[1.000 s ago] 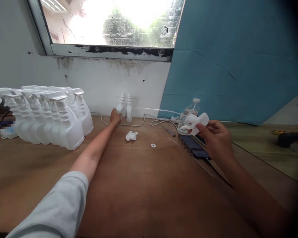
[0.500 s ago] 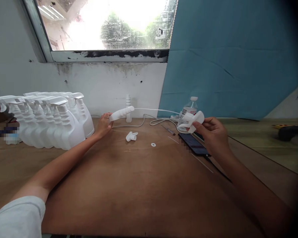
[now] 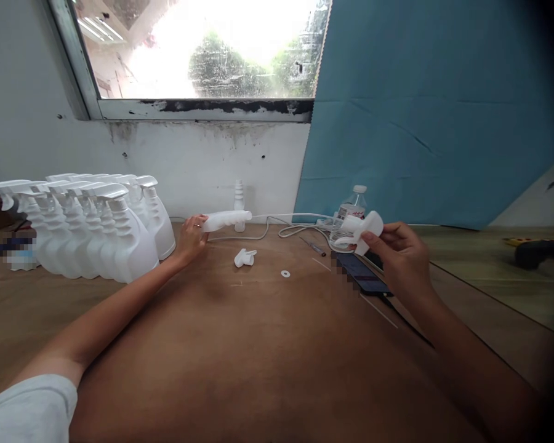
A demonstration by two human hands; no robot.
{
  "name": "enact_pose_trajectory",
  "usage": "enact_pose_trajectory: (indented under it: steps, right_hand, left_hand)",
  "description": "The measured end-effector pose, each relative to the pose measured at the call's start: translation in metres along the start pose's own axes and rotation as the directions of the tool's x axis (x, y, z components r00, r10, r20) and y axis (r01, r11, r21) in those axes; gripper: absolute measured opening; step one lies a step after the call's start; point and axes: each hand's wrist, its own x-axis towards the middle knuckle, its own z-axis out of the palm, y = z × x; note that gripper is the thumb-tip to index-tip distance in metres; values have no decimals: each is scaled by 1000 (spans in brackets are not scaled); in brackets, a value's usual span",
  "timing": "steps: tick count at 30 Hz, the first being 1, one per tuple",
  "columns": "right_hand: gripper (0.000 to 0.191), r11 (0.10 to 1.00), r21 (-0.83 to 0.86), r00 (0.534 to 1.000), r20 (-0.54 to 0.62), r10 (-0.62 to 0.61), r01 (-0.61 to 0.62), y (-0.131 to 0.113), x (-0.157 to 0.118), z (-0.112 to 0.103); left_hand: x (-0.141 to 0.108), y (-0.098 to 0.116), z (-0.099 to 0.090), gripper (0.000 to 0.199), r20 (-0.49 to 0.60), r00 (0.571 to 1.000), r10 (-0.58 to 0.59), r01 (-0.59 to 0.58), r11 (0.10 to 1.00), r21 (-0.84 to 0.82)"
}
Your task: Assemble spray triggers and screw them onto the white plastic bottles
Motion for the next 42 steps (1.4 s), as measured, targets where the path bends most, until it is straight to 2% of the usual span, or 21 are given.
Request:
enact_pose_trajectory:
  steps: [4,10,15,20,24,28,33,36,39,42]
  right_hand:
    - [42,999,34,999,-11,35,-34,0,1,0]
    - [44,997,-3,994,75,74,-74,-1,-4,3]
    - [44,995,-13,994,48,100,-100,-4,-5,5]
    - [38,995,-35,994,42,97,-96,-2,-4,3]
    - [37,993,-44,990,82,114,-111,5,-3,1]
    - [36,993,-43,985,128,119,-114,9,-3,3]
    - [44,961,99,958,153,242,-258,-10,-6,17]
    - [44,944,112,925,265,274,-311,-30,-11,27]
    - [39,935,137,884,395,251,-327,-46,-17,35]
    - [37,945,140,876,435,210,-296,-59,-20,43]
  left_hand:
    - [-2,-6,2,34,-12,1000,-9,9,1000,9]
    - [-4,-6,4,33,-12,1000,-27,28,999,22]
    - [-6,-6,6,35,3,999,-47,47,998,33]
    - [-8,-6,7,35,-13,999,-31,31,999,39]
    - [-7,-1,6,34,-32,999,-6,7,999,32]
    - [-5,18,-3,34,-24,999,37,-37,999,16]
    - [-9,59,-23,34,-1,993,121,-121,993,-15]
    - [-16,84,-36,34,11,982,188,-187,980,-74]
    - [-28,104,-47,36,25,972,234,-227,960,-165]
    - [-44,121,-51,37,37,970,240,-216,921,-325]
